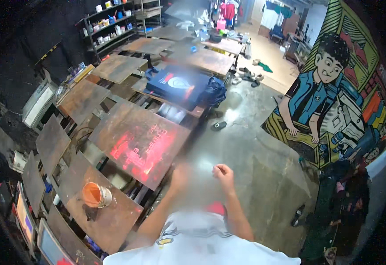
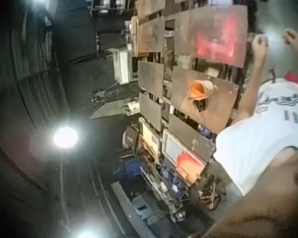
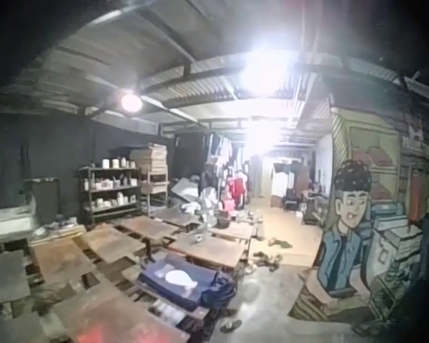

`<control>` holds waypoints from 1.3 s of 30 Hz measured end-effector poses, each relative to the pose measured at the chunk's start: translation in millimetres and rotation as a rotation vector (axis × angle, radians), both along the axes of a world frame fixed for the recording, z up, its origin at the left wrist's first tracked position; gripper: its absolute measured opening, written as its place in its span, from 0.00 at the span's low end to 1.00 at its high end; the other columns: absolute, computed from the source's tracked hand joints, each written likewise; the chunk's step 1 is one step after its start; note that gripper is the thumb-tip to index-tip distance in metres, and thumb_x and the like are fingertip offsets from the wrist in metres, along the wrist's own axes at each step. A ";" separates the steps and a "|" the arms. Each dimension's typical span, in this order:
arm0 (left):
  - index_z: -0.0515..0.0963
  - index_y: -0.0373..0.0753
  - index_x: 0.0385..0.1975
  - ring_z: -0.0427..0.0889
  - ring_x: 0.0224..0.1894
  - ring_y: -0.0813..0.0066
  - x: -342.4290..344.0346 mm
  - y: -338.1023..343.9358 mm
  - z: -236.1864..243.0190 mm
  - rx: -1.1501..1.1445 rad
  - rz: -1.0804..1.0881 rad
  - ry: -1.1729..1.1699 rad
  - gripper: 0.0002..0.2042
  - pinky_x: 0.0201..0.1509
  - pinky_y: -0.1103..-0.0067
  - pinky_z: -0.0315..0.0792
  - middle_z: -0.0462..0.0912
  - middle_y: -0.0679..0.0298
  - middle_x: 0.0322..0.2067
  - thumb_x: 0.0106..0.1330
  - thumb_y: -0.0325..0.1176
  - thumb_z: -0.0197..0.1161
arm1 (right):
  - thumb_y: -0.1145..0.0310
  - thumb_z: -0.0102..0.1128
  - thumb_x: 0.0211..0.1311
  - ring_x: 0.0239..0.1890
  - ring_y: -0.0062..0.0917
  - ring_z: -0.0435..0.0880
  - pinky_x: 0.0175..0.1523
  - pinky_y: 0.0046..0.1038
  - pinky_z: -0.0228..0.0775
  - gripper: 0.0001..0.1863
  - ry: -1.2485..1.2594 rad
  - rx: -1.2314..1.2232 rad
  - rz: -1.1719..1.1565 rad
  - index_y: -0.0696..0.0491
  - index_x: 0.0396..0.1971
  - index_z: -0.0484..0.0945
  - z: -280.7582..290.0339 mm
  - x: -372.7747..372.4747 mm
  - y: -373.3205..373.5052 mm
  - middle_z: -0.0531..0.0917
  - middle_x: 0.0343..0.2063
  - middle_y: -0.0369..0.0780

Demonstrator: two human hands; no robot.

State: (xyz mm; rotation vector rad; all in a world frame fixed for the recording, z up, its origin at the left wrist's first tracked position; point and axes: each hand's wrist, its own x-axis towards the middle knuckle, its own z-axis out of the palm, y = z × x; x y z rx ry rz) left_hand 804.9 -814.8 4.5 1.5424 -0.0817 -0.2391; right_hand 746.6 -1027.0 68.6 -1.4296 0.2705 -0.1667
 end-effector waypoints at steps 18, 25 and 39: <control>0.80 0.35 0.35 0.75 0.30 0.84 256.7 -168.6 32.9 0.095 0.263 -0.099 0.09 0.38 0.84 0.70 0.80 0.70 0.29 0.71 0.34 0.60 | 0.73 0.58 0.65 0.29 0.16 0.76 0.35 0.21 0.68 0.07 -0.162 -0.007 0.125 0.61 0.37 0.79 25.2 320.4 -189.5 0.81 0.27 0.35; 0.80 0.33 0.37 0.82 0.38 0.71 334.6 -218.2 61.6 0.305 0.350 -0.225 0.11 0.46 0.76 0.74 0.84 0.59 0.34 0.67 0.36 0.63 | 0.72 0.59 0.67 0.26 0.15 0.75 0.33 0.19 0.67 0.06 -0.167 -0.078 0.229 0.60 0.36 0.79 18.9 424.2 -235.3 0.80 0.26 0.33; 0.79 0.34 0.46 0.80 0.47 0.44 487.9 -174.2 15.3 0.961 0.171 -0.202 0.15 0.54 0.61 0.73 0.82 0.45 0.44 0.62 0.32 0.53 | 0.65 0.65 0.58 0.35 0.37 0.86 0.44 0.33 0.75 0.11 -0.260 -0.601 0.299 0.56 0.36 0.83 21.5 645.1 -201.7 0.85 0.32 0.48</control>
